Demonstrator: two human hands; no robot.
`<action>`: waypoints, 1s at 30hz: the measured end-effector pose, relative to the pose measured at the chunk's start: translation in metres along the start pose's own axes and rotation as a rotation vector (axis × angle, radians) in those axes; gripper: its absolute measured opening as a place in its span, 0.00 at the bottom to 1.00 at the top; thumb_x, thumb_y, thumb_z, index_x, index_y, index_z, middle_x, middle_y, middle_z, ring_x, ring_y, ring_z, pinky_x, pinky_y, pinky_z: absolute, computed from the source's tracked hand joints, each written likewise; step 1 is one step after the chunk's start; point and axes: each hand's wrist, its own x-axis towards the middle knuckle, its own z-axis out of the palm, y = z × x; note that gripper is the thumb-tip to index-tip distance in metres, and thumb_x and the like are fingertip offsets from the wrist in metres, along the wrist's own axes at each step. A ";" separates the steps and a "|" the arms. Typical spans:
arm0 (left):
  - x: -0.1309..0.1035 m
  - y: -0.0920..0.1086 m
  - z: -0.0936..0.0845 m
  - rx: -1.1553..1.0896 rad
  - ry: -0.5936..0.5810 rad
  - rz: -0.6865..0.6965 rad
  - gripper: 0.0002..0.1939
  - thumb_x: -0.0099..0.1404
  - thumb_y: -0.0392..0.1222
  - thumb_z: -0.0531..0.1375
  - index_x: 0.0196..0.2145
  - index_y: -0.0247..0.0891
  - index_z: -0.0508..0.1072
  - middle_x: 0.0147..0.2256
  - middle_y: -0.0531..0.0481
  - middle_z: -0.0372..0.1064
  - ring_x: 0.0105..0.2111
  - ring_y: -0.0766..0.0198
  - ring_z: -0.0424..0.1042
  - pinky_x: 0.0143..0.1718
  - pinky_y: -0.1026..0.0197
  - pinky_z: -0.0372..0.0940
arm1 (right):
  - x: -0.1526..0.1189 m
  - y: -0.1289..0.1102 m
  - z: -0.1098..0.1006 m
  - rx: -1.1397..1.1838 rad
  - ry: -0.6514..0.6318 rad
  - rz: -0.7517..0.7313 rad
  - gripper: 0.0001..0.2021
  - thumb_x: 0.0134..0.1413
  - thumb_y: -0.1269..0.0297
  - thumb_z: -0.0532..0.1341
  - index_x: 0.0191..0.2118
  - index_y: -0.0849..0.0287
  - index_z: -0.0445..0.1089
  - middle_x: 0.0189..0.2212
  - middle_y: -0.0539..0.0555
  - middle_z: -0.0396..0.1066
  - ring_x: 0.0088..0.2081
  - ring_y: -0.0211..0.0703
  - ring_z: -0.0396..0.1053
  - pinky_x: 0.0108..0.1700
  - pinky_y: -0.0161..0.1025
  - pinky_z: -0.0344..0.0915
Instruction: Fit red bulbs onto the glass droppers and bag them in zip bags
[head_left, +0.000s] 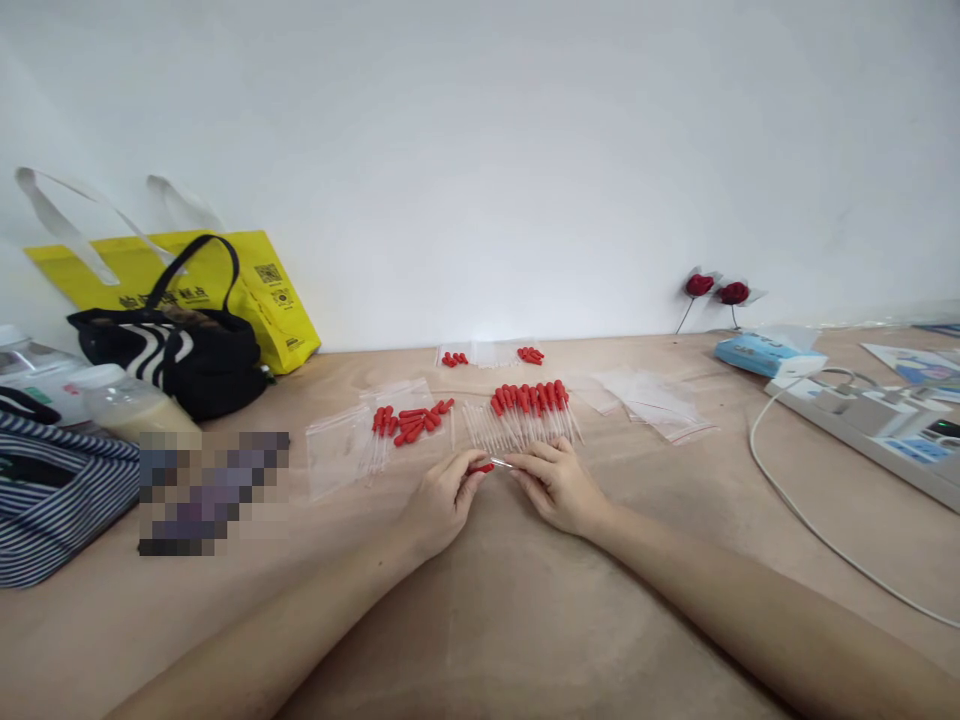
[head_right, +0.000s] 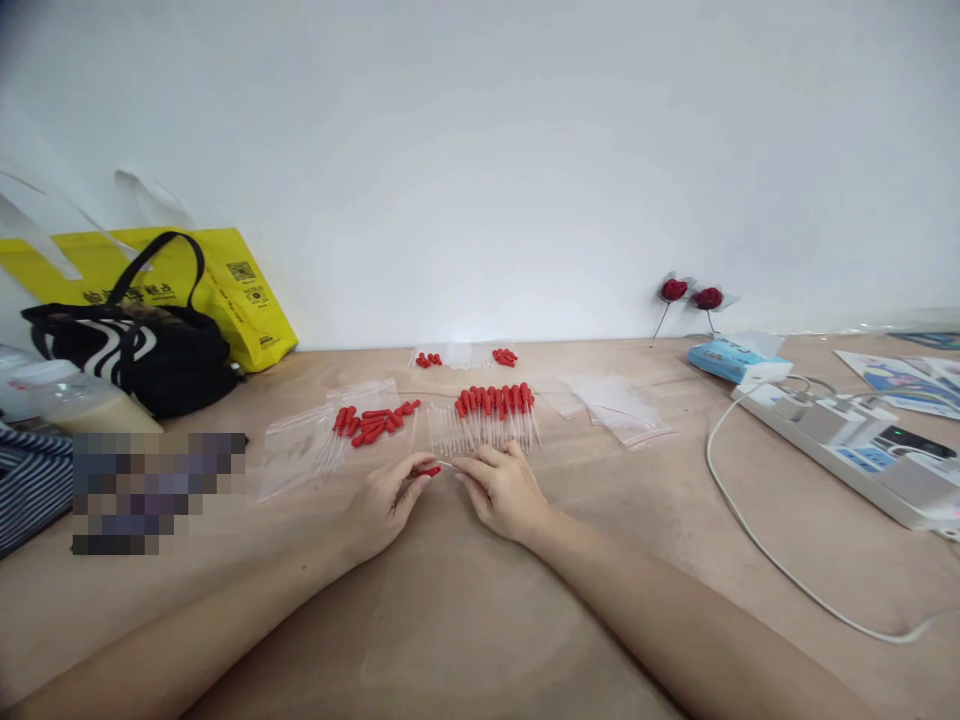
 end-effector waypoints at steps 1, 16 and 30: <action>0.000 0.001 0.001 0.005 0.002 0.024 0.11 0.64 0.38 0.46 0.41 0.38 0.64 0.37 0.47 0.67 0.38 0.63 0.67 0.40 0.60 0.62 | 0.000 0.000 0.000 -0.003 -0.003 -0.008 0.12 0.56 0.68 0.52 0.45 0.56 0.67 0.31 0.53 0.70 0.31 0.39 0.64 0.35 0.40 0.52; 0.000 0.003 0.004 0.163 -0.033 -0.074 0.11 0.65 0.38 0.45 0.37 0.39 0.66 0.36 0.50 0.70 0.38 0.61 0.67 0.44 0.52 0.51 | -0.001 -0.002 0.000 0.005 0.030 -0.014 0.11 0.54 0.69 0.53 0.43 0.58 0.67 0.30 0.52 0.70 0.30 0.37 0.64 0.36 0.39 0.51; 0.001 0.001 0.000 0.172 0.042 0.028 0.10 0.64 0.40 0.47 0.33 0.39 0.68 0.30 0.53 0.70 0.33 0.64 0.67 0.43 0.56 0.47 | 0.000 -0.007 -0.002 0.060 -0.013 -0.028 0.10 0.55 0.70 0.52 0.40 0.59 0.69 0.28 0.52 0.68 0.29 0.37 0.61 0.36 0.38 0.49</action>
